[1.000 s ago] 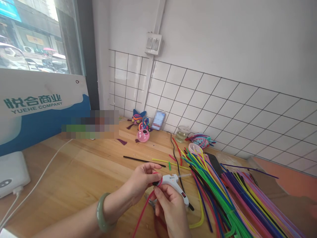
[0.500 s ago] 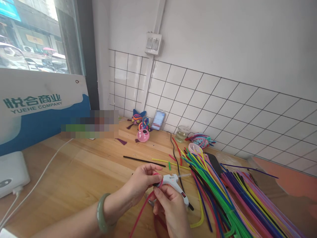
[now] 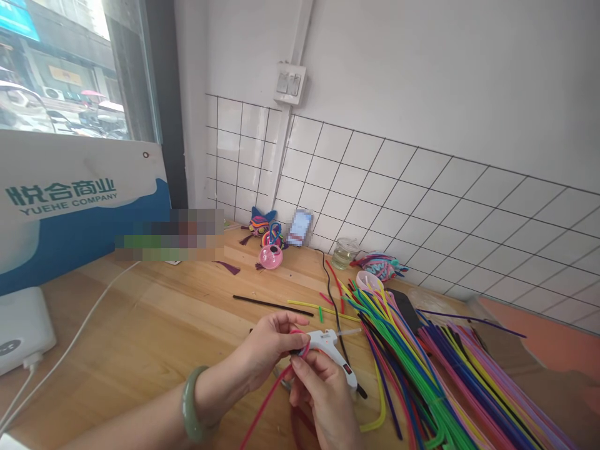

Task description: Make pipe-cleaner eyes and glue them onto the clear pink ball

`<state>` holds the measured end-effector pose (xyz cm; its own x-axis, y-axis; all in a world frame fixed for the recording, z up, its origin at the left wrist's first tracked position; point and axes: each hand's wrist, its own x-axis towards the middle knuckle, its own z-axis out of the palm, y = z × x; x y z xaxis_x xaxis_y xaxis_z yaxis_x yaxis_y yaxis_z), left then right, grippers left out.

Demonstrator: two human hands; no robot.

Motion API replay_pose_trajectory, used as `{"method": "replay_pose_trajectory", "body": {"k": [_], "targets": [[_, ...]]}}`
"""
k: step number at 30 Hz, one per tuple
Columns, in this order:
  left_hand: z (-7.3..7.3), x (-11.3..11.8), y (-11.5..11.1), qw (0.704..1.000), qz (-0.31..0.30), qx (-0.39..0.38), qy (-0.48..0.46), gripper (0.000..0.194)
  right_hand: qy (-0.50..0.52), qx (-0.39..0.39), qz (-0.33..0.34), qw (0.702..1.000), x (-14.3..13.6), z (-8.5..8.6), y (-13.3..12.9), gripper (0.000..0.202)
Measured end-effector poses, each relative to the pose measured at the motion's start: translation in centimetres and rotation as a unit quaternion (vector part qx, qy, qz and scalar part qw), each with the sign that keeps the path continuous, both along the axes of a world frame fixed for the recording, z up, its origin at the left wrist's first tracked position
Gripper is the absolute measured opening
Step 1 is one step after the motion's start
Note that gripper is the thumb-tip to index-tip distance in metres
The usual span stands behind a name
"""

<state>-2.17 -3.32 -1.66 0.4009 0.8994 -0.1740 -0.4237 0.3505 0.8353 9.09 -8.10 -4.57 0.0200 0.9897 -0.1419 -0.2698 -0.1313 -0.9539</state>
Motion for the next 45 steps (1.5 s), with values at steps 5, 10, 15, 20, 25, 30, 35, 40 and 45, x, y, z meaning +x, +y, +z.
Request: {"method": "replay_pose_trajectory", "body": {"k": [5, 10, 15, 20, 25, 30, 35, 40, 45], "targets": [[0.2, 0.1, 0.0, 1.0, 0.016, 0.021, 0.015, 0.034, -0.002, 0.001, -0.005, 1.0, -0.1, -0.5, 0.1, 0.033], [0.1, 0.2, 0.0, 0.999, 0.014, 0.036, 0.015, 0.035, 0.001, 0.01, -0.005, 1.0, 0.0, -0.4, 0.1, 0.032], [-0.2, 0.2, 0.0, 1.0, -0.001, 0.026, 0.015, 0.036, 0.002, 0.014, 0.008, 1.0, 0.1, -0.1, 0.0, 0.029], [0.4, -0.1, -0.1, 0.998, -0.007, 0.048, 0.029, 0.037, 0.014, 0.006, 0.008, 1.0, 0.2, 0.3, 0.1, 0.03], [1.5, -0.5, -0.2, 0.996, -0.003, 0.059, 0.06, 0.036, 0.024, 0.011, 0.003, 1.0, 0.5, 0.4, 0.0, 0.029], [1.4, -0.8, 0.2, 0.995, -0.006, 0.081, 0.057, 0.041, 0.014, 0.033, 0.002, 0.999, 0.9, 0.6, -0.2, 0.027], [1.1, -1.0, 0.6, 0.997, -0.027, 0.061, 0.047, 0.042, -0.028, 0.048, -0.02, 0.998, 1.6, 0.7, -0.2, 0.028], [0.9, -1.1, 0.7, 0.992, -0.086, 0.08, 0.037, 0.041, -0.041, 0.056, -0.016, 0.997, 2.0, 1.0, -0.2, 0.028], [0.3, -1.1, 0.7, 0.988, -0.108, 0.099, 0.05, 0.034, -0.052, 0.07, -0.039, 0.995, 1.6, 1.7, -0.3, 0.029]]}}
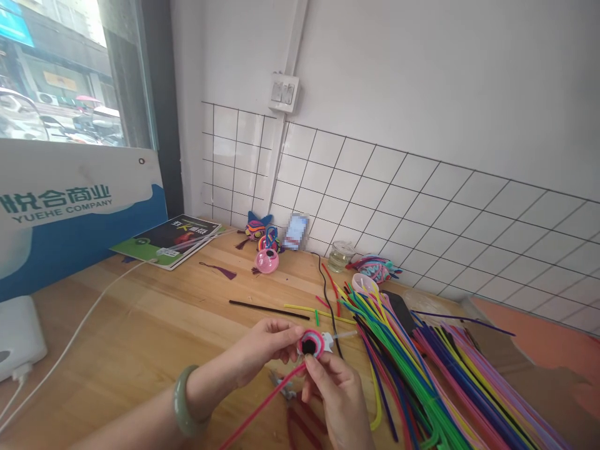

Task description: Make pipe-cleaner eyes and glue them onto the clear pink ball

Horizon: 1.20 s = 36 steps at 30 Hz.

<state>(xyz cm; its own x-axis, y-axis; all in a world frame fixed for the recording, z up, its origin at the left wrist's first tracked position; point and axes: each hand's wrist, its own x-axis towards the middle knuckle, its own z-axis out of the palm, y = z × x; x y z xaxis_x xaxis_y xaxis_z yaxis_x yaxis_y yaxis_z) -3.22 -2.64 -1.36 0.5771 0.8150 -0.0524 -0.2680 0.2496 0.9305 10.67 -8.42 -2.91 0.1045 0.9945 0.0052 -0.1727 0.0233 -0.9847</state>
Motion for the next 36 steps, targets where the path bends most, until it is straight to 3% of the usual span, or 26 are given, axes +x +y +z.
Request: {"method": "replay_pose_trajectory", "body": {"k": [12, 20, 29, 36], "targets": [[0.4, -0.1, -0.2, 0.999, -0.017, -0.047, -0.013, 0.032, -0.077, 0.023, 0.012, 0.997, -0.5, 0.3, -0.3, 0.031], [0.5, -0.5, 0.0, 0.998, -0.046, -0.052, -0.007, 0.03, -0.063, 0.018, 0.034, 0.997, -0.1, 0.3, -0.1, 0.032], [1.1, 0.0, -0.5, 0.998, -0.067, -0.005, -0.014, 0.032, -0.027, 0.009, -0.053, 0.998, 0.8, -0.2, 0.4, 0.032], [0.9, 0.1, -0.6, 0.998, -0.067, 0.01, -0.003, 0.04, -0.053, 0.013, -0.042, 0.998, 0.8, -0.3, 0.5, 0.034]]}}
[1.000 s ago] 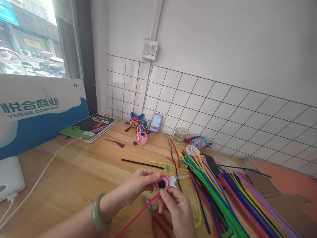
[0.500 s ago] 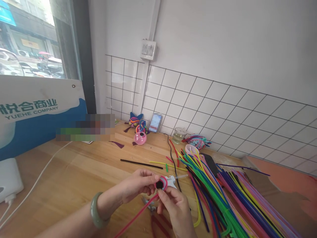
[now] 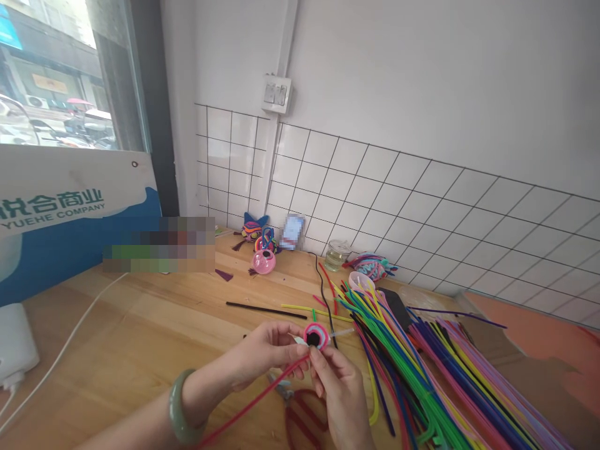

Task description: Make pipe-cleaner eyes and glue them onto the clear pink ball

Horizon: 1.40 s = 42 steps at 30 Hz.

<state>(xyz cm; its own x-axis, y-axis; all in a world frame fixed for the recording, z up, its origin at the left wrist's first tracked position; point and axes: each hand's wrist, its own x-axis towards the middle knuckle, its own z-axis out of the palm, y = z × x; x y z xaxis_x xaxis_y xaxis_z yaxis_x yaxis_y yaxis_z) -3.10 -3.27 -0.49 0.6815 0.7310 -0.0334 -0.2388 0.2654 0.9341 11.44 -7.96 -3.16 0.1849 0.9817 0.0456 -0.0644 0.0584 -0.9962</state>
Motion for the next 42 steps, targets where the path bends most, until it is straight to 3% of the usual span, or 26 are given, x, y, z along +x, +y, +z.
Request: {"method": "replay_pose_trajectory", "body": {"k": [9, 13, 21, 28, 42], "targets": [[-0.1, -0.4, 0.3, 0.998, 0.016, 0.021, 0.055, 0.034, -0.039, -0.007, 0.094, 0.995, -0.3, 0.2, -0.3, 0.034], [-0.3, -0.7, 0.5, 0.999, -0.006, -0.005, 0.033, 0.033, -0.043, -0.024, 0.104, 0.993, -0.4, 0.5, -0.5, 0.034], [-0.3, -1.3, 1.1, 0.995, -0.083, -0.011, 0.047, 0.031, -0.095, -0.07, 0.212, 0.97, 0.0, 0.9, -0.5, 0.037], [-1.2, -1.5, 1.4, 0.989, -0.125, 0.013, 0.083, 0.023, -0.127, -0.095, 0.243, 0.957, 0.1, 0.9, -0.4, 0.022], [-0.8, -1.3, 1.2, 0.979, -0.13, 0.068, 0.141, 0.011, -0.14, -0.12, 0.243, 0.952, 0.3, 0.4, -0.3, 0.018]]}}
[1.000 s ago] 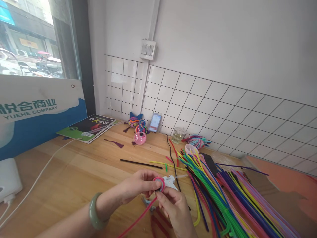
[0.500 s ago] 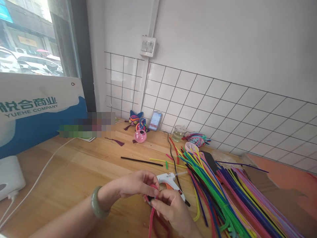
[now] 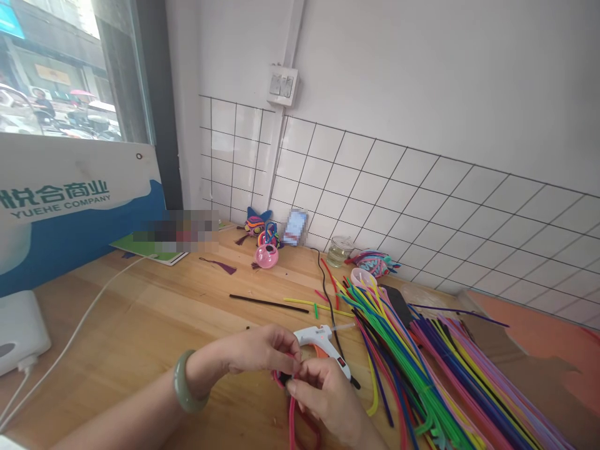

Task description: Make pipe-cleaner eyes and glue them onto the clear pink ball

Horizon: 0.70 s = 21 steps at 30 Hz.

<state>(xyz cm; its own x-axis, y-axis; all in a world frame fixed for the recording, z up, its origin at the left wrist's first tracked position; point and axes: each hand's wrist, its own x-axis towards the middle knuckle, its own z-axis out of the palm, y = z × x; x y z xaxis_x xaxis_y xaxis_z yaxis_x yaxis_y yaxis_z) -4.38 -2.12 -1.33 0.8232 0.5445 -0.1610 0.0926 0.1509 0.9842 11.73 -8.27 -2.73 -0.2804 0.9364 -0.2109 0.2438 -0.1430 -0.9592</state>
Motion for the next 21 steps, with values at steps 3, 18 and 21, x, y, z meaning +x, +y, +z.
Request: {"method": "replay_pose_trajectory", "body": {"k": [3, 18, 21], "targets": [[0.01, -0.07, -0.01, 1.0, 0.0, -0.003, -0.006, 0.017, -0.01, -0.008, 0.003, 1.0, 0.14, -0.1, -0.02, 0.019], [0.26, -0.15, 0.02, 0.999, 0.007, 0.033, 0.024, 0.018, -0.024, 0.005, 0.003, 1.0, 0.46, 0.1, 0.06, 0.02], [0.15, -0.13, 0.01, 1.0, 0.0, 0.02, 0.001, 0.023, -0.024, -0.003, 0.005, 1.0, 0.45, 0.32, 0.08, 0.022]]}}
